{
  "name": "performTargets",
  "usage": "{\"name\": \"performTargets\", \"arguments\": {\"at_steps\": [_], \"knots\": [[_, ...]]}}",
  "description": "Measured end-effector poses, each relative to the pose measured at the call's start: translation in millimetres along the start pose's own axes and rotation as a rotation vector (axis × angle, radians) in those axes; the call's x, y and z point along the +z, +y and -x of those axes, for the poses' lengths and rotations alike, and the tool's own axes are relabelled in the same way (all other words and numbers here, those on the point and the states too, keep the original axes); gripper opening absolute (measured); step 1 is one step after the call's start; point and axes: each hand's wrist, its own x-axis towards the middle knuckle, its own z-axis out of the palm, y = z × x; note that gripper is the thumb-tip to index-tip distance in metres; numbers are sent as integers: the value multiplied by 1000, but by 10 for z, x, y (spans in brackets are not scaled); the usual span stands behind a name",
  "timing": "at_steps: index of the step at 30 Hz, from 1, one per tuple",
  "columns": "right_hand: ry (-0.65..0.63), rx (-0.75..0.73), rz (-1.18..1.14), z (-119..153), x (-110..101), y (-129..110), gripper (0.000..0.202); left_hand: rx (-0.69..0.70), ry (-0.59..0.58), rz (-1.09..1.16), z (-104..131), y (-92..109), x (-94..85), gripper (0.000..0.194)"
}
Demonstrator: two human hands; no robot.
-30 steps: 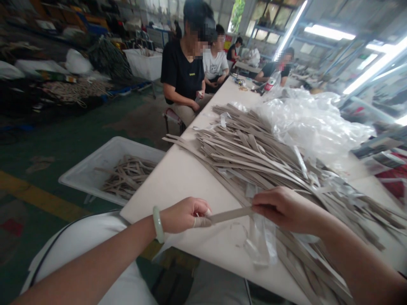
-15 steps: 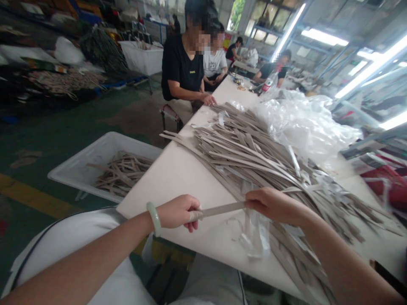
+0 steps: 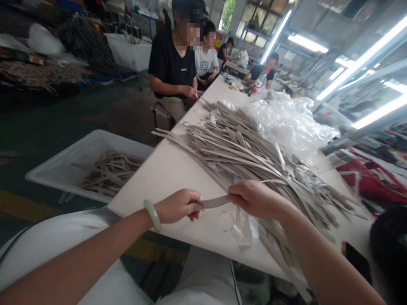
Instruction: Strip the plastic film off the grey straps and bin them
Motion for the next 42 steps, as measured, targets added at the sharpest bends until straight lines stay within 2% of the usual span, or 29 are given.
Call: {"name": "performTargets", "arguments": {"at_steps": [3, 5, 10, 12, 18, 24, 26, 28, 31, 34, 37, 39, 42], "knots": [[-13, -56, 4, -99, -24, -237, 25, 28, -29, 90, -7, 44, 90, 17], [-35, -48, -2, -99, -63, -269, 27, 17, -68, 141, 49, 60, 84, 18], [-13, 33, -46, 78, -257, 62, 30, -33, -60, 164, 187, 51, -41, 23], [4, 14, -70, 72, -303, 80, 30, -16, -58, 211, 162, 49, -24, 24], [12, -154, -117, -158, -242, -289, 27, 48, -88, 361, 82, 75, 84, 32], [17, 48, -109, 51, -330, -26, 31, 21, -104, 278, 181, 72, -31, 33], [60, 49, -96, 57, -349, -81, 32, 29, -112, 300, 148, 58, 13, 32], [69, -4, -129, 10, -344, -240, 31, 59, -134, 342, 103, 39, 84, 32], [9, -71, -206, -35, -339, -437, 29, 78, -202, 390, 92, 13, 137, 36], [27, 6, -177, 53, -385, -396, 32, 35, -263, 405, 154, 4, 93, 40], [54, 84, -139, 184, -447, -261, 32, 6, -257, 452, 199, 3, 53, 42], [36, 89, -152, 221, -464, -235, 30, 0, -258, 492, 194, 5, 69, 43], [-2, 32, -221, 159, -422, -331, 27, 17, -285, 524, 162, 33, 131, 43]]}}
